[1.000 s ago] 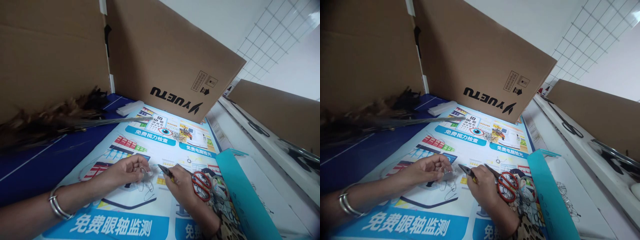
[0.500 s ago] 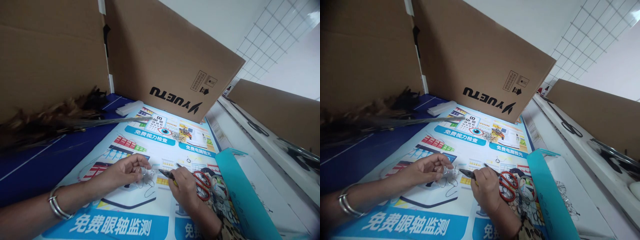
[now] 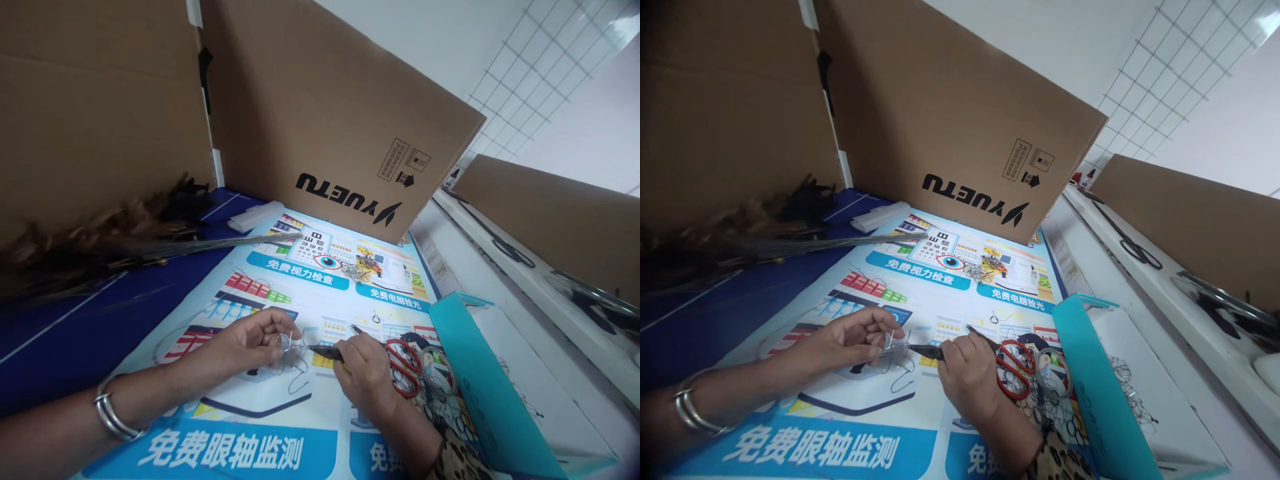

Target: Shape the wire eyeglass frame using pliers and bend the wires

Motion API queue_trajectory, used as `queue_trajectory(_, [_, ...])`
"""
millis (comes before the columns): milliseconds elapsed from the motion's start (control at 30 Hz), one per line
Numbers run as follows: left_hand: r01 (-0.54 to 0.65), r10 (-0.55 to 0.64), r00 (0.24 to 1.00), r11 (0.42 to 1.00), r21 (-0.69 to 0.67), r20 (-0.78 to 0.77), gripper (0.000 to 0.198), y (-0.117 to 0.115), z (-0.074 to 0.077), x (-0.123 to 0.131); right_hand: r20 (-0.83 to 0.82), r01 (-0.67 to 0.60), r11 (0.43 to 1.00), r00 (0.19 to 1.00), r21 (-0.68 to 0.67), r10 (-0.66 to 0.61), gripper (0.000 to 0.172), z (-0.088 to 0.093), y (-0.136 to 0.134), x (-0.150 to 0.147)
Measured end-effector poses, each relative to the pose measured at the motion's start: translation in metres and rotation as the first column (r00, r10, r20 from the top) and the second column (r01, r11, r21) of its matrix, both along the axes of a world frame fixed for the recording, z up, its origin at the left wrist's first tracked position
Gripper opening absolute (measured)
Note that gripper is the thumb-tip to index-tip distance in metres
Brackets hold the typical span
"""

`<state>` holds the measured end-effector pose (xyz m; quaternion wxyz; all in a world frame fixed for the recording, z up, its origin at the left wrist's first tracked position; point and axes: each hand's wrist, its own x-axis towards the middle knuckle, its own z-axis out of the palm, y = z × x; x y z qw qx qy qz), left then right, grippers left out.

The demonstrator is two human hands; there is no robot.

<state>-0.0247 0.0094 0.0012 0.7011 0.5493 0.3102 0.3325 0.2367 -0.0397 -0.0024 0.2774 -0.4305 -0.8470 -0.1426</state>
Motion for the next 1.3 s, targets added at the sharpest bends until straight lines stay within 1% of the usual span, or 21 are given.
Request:
queue_trajectory(133, [0.006, -0.006, 1.0, 1.0, 0.017, 0.007, 0.026, 0.001, -0.004, -0.002, 0.006, 0.001, 1.0, 1.0, -0.021, 0.0, 0.013, 0.0, -0.001, 0.0])
queue_trajectory(267, [0.012, -0.012, 1.0, 1.0, 0.028, 0.0, 0.027, 0.001, -0.006, -0.003, -0.017, -0.018, 1.0, 1.0, 0.014, 0.019, 0.013, 0.004, 0.0, -0.002])
queue_trajectory(500, [0.023, -0.022, 0.999, 0.999, -0.023, 0.03, 0.03, 0.001, 0.001, 0.0, -0.066, -0.021, 0.999, 0.998, 0.032, 0.023, 0.013, 0.007, 0.0, -0.004])
queue_trajectory(667, [0.067, -0.067, 0.998, 0.996, 0.054, -0.003, 0.022, 0.0, 0.0, -0.004, -0.068, -0.011, 1.0, 0.998, 0.008, 0.011, 0.012, 0.004, -0.001, -0.004])
queue_trajectory(800, [0.089, -0.086, 0.996, 0.992, 0.086, -0.037, 0.023, 0.001, -0.002, -0.005, -0.079, -0.022, 1.0, 0.997, 0.02, 0.024, 0.012, 0.003, -0.001, -0.005])
queue_trajectory(933, [0.077, -0.073, 0.996, 0.991, 0.105, -0.046, 0.021, 0.001, 0.0, -0.003, -0.082, -0.038, 0.999, 0.996, 0.025, 0.04, 0.012, 0.003, 0.0, -0.005])
queue_trajectory(1100, [0.026, -0.016, 0.997, 0.989, 0.142, -0.07, 0.017, -0.002, 0.008, 0.0, -0.101, -0.041, 0.999, 0.994, 0.016, 0.043, 0.011, 0.004, 0.0, -0.006])
queue_trajectory(1200, [0.002, 0.015, 0.995, 0.986, 0.164, -0.098, 0.018, -0.003, 0.011, 0.001, -0.107, -0.043, 0.999, 0.993, 0.01, 0.044, 0.012, 0.005, 0.0, -0.006])
queue_trajectory(1300, [-0.006, 0.025, 0.994, 0.983, 0.184, -0.104, 0.02, -0.003, 0.011, 0.002, -0.105, -0.043, 0.999, 0.994, -0.003, 0.042, 0.013, 0.005, 0.0, -0.005])
